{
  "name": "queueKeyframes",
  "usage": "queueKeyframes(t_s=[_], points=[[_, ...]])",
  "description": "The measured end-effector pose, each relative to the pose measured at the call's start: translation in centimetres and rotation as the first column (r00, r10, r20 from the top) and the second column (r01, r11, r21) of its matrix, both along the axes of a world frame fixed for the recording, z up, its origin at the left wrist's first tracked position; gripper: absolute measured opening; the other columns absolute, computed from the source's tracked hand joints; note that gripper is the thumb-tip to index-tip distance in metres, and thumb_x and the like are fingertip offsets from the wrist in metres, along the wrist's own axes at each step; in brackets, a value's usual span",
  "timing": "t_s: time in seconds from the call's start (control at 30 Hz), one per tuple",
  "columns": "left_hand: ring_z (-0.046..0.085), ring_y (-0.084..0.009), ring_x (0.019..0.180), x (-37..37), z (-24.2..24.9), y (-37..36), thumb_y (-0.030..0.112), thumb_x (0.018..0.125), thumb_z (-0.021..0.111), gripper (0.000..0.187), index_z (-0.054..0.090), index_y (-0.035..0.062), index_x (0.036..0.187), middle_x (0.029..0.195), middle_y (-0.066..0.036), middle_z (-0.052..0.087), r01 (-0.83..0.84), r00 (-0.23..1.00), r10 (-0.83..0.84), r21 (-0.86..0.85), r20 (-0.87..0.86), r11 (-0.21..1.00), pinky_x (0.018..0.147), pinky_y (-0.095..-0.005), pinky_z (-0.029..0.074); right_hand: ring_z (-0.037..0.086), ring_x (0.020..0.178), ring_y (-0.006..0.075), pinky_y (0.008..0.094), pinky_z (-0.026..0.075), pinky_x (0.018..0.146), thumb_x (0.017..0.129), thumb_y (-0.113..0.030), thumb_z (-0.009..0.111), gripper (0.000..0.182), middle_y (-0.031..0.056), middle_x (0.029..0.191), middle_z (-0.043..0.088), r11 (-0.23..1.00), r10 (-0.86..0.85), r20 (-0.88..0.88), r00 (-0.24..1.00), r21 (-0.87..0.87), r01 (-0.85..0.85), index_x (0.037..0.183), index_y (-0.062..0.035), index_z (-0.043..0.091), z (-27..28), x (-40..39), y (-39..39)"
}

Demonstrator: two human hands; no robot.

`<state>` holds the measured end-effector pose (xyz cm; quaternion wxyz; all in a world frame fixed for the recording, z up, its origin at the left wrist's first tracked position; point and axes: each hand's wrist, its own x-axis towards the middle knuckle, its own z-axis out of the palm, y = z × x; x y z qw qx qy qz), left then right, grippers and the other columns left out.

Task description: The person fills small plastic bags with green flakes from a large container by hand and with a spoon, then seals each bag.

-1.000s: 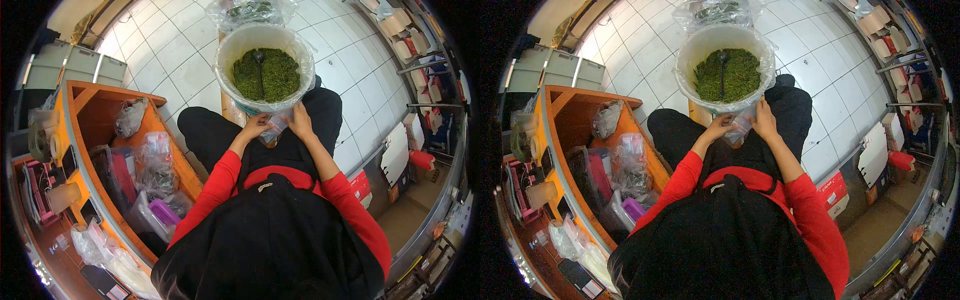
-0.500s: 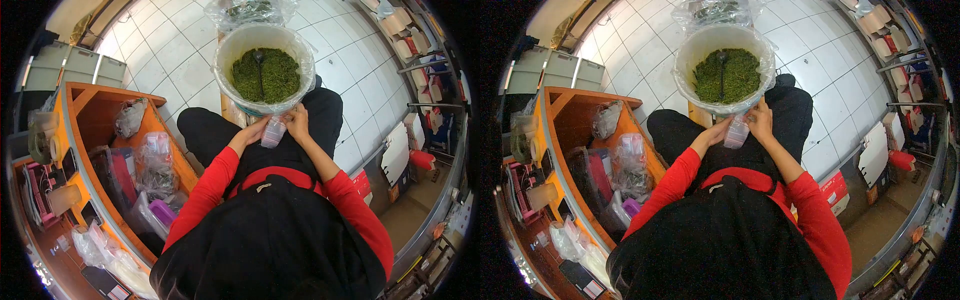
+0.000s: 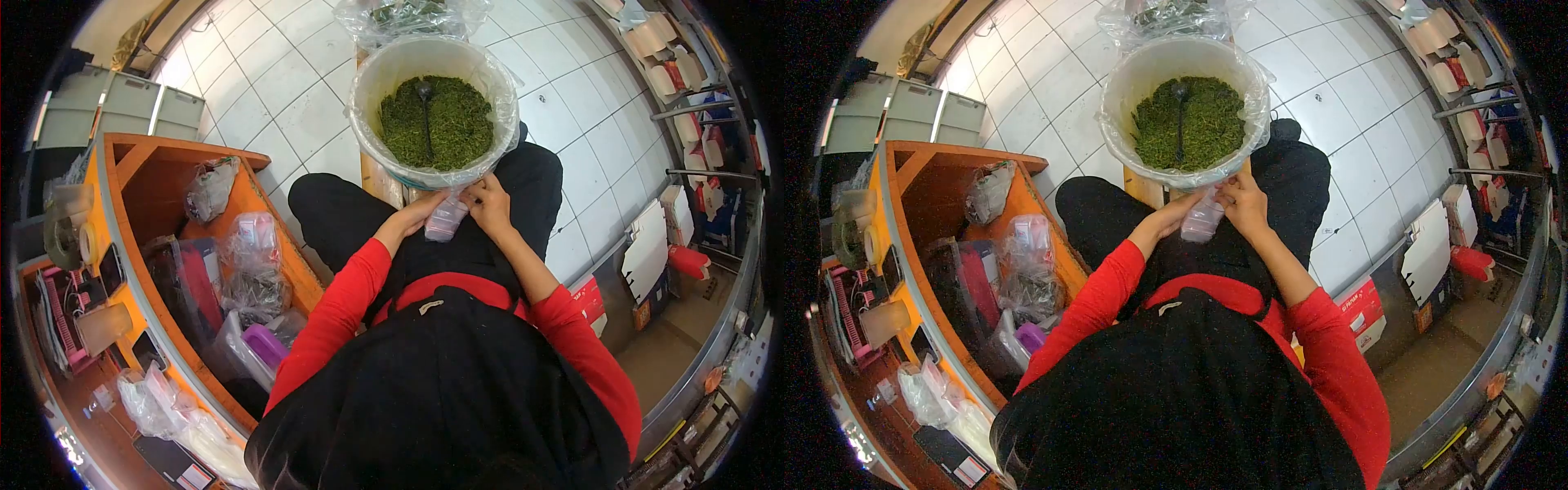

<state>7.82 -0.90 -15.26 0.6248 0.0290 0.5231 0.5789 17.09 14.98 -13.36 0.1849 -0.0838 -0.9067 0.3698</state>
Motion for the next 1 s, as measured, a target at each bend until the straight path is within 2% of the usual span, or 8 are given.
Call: queueKeyframes(t_s=[0.13,0.23,0.33,0.43,0.53,0.73,0.83,1.0], points=[[0.051,-0.0177,0.115,0.4,-0.4,0.3,0.032,0.096,0.049,0.051,0.041,0.0010,0.135,0.133,-0.011,0.047,-0.119,0.991,0.118,-0.011,-0.067,0.993,0.095,-0.0296,0.042,0.062,0.067,0.0224,0.0316,0.048,0.055,0.066,-0.005,0.074,0.013,0.0073,0.083,0.060,0.969,-0.004,-0.043,0.999,0.246,0.014,0.076,-0.0049,0.067,0.3,0.0,-0.5],[0.054,-0.0179,0.110,0.3,-0.9,0.2,0.030,0.095,0.050,0.049,0.042,-0.0009,0.133,0.127,-0.011,0.053,-0.134,0.990,0.133,-0.018,-0.051,0.991,0.094,-0.0294,0.043,0.063,0.070,0.0236,0.0353,0.051,0.060,0.065,-0.003,0.072,0.013,0.0070,0.077,0.059,0.983,-0.121,-0.014,0.993,0.137,0.122,0.076,-0.0064,0.065,0.8,-0.2,-0.6],[0.044,-0.0211,0.122,0.0,-0.2,0.0,0.029,0.090,0.061,0.059,0.037,-0.0001,0.135,0.134,-0.011,0.045,-0.127,0.990,0.127,0.009,-0.061,0.992,0.102,-0.0337,0.036,0.062,0.068,0.0263,0.0369,0.051,0.060,0.067,-0.004,0.071,0.012,0.0092,0.072,0.060,0.998,-0.002,0.167,0.986,-0.064,0.012,0.076,-0.0054,0.065,0.0,0.0,0.1],[0.056,-0.0192,0.106,0.3,-1.0,0.1,0.016,0.091,0.057,0.039,0.050,-0.0036,0.124,0.117,-0.013,0.058,-0.249,0.964,0.248,0.008,-0.097,0.969,0.090,-0.0302,0.046,0.062,0.067,0.0297,0.0393,0.051,0.061,0.070,-0.006,0.069,0.009,0.0113,0.070,0.061,0.976,-0.011,0.234,0.972,-0.209,0.061,0.078,-0.0041,0.065,-0.1,-0.1,-0.1],[0.058,-0.0201,0.103,0.6,-1.6,0.3,0.011,0.090,0.057,0.033,0.052,-0.0045,0.119,0.114,-0.014,0.059,-0.364,0.926,0.367,0.048,-0.084,0.930,0.087,-0.0305,0.047,0.061,0.065,0.0282,0.0369,0.049,0.060,0.066,-0.007,0.073,0.013,0.0105,0.073,0.062,0.998,-0.050,0.194,0.980,0.058,0.039,0.076,-0.0034,0.065,0.2,-0.3,-1.0],[0.059,-0.0203,0.099,1.0,-2.5,0.4,0.009,0.092,0.052,0.032,0.050,-0.0066,0.119,0.110,-0.013,0.059,-0.419,0.907,0.417,-0.020,-0.063,0.908,0.084,-0.0310,0.048,0.058,0.077,0.0283,0.0382,0.046,0.065,0.063,-0.002,0.069,0.013,0.0063,0.073,0.060,0.977,0.114,0.061,0.992,0.175,-0.123,0.075,-0.0074,0.067,0.5,-0.5,-0.9],[0.051,-0.0210,0.112,0.3,-3.3,0.2,0.006,0.093,0.051,0.042,0.038,-0.0004,0.132,0.126,-0.011,0.049,-0.352,0.934,0.354,-0.038,0.058,0.935,0.096,-0.0336,0.043,0.057,0.079,0.0280,0.0386,0.045,0.064,0.062,0.002,0.065,0.017,0.0087,0.074,0.060,0.969,0.082,-0.028,0.996,0.235,-0.073,0.078,-0.0046,0.067,0.8,-0.4,-0.3],[0.050,-0.0197,0.113,0.3,-2.2,0.6,0.009,0.094,0.049,0.043,0.035,0.0001,0.134,0.130,-0.011,0.046,-0.312,0.947,0.317,-0.095,0.050,0.945,0.095,-0.0337,0.044,0.059,0.072,0.0294,0.0363,0.046,0.062,0.065,0.006,0.063,0.021,0.0144,0.081,0.063,0.956,-0.054,0.185,0.981,-0.275,0.104,0.085,-0.0001,0.064,-0.1,0.0,-0.1]])
